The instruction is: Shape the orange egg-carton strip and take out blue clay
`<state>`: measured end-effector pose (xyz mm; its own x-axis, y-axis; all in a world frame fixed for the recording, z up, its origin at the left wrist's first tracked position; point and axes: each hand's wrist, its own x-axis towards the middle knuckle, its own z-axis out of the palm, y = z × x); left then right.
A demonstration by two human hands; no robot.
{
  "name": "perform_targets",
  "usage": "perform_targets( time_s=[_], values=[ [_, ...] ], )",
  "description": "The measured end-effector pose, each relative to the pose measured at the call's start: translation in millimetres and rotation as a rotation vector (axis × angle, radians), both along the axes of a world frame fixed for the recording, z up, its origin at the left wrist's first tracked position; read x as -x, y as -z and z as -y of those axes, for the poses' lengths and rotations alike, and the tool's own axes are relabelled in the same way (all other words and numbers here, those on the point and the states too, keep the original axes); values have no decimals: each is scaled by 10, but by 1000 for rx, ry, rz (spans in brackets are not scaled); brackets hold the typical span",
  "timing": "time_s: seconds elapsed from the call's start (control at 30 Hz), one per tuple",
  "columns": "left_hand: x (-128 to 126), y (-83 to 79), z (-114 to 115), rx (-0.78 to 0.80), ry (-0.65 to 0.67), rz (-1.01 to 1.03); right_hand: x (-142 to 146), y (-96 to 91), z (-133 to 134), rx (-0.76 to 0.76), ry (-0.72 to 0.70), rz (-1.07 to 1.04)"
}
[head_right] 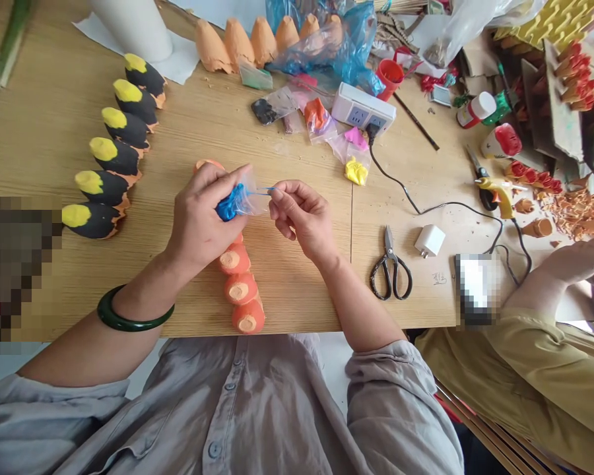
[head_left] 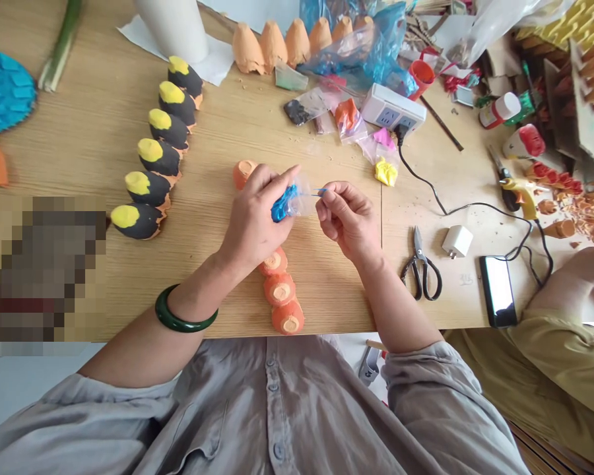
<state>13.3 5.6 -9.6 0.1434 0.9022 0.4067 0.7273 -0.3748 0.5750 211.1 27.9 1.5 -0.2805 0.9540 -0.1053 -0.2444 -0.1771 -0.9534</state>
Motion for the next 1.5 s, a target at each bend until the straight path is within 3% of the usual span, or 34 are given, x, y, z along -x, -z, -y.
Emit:
perform_targets(
  time_s=[0.2,0.4,0.9,1.13,1.5],
  values=[
    [-6,-18,5,38,-27,-1,-59,16,-64,27,-37,-22],
    [11,51,-23,-26,-44,8,-108,84,-120,110,-79,-106],
    [20,26,-1,7,-52,-9,-70,32,-86,29,-10,-67],
    [-18,28,22,-43,-13,-24,-100,48,-87,30,-67,-100],
    [-6,83,-8,-129,-10,-16,-143,8,-116,15,-38,-155]
  ],
)
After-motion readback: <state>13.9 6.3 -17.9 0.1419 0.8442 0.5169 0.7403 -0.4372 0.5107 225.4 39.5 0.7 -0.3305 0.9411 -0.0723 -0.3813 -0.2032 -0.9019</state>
